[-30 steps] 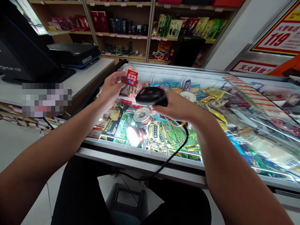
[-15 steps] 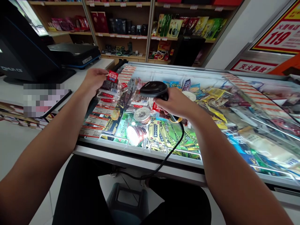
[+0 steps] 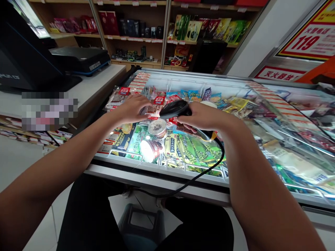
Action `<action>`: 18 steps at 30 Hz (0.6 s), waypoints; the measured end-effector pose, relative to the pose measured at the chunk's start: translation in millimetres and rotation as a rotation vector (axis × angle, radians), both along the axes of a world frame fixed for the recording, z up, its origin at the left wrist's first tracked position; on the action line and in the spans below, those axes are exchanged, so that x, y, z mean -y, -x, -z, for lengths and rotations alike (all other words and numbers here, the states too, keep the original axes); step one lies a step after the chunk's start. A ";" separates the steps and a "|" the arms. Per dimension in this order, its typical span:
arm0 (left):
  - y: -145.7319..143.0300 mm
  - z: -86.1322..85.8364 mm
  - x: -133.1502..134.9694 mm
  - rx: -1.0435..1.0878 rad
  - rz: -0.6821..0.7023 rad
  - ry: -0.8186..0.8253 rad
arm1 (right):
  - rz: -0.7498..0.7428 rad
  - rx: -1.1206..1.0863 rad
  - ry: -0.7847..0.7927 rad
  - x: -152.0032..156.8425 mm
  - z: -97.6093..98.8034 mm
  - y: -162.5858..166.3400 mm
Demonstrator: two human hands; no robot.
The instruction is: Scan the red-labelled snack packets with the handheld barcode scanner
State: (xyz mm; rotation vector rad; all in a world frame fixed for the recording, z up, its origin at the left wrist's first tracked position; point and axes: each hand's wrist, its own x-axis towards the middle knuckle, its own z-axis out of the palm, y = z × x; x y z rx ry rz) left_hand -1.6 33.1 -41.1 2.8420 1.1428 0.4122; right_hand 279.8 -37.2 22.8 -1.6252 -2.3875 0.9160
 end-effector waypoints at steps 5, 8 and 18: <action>-2.9 8.4 -0.6 -0.044 0.049 -0.035 | 0.001 -0.006 0.002 1.3 -2.6 0.5; -2.9 6.6 -0.1 -0.067 0.046 -0.050 | -0.003 0.013 0.015 2.3 -3.6 -0.4; 0.2 4.6 -3.4 -0.114 0.006 -0.067 | 0.148 0.096 -0.148 -3.4 0.1 -7.9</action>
